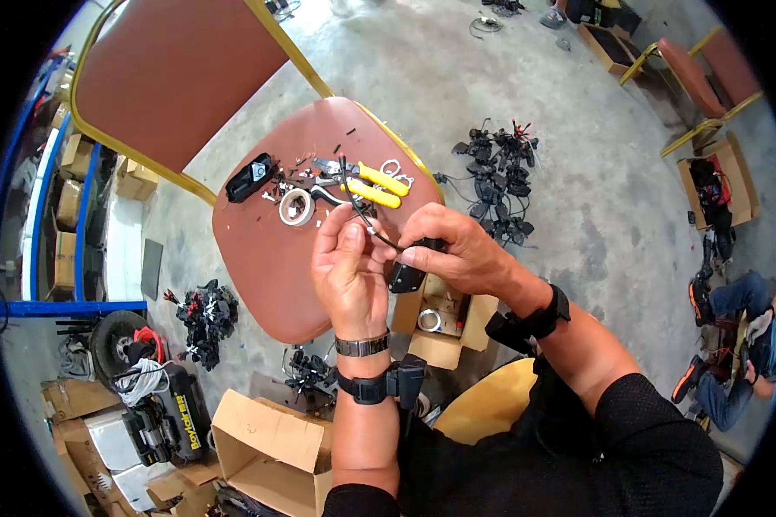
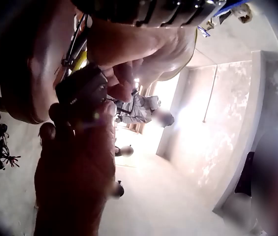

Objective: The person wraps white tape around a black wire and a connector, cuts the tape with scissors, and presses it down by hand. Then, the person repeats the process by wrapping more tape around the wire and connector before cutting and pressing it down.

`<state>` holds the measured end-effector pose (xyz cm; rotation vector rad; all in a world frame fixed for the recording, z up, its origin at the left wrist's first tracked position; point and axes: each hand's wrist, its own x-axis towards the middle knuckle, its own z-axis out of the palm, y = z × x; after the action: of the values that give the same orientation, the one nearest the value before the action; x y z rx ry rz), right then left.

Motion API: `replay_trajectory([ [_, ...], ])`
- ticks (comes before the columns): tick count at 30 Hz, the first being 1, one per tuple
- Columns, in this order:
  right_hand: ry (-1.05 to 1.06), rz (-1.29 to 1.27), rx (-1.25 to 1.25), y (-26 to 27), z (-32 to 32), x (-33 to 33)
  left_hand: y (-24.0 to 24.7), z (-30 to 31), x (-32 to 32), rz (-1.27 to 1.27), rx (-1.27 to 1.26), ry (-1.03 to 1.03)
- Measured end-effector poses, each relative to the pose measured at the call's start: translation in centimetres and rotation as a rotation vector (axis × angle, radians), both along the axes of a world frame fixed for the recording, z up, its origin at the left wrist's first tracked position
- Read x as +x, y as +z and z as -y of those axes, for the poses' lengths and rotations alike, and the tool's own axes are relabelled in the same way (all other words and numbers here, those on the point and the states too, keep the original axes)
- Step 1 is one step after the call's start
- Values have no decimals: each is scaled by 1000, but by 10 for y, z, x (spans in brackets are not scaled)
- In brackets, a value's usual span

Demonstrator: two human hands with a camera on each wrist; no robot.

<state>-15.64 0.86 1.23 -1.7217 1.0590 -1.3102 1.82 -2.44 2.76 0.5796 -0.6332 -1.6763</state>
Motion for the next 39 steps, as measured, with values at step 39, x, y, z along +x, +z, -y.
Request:
replay_trajectory([
  [39, 300, 400, 660, -2, -22, -5, 0, -28, 7, 110, -158, -39],
])
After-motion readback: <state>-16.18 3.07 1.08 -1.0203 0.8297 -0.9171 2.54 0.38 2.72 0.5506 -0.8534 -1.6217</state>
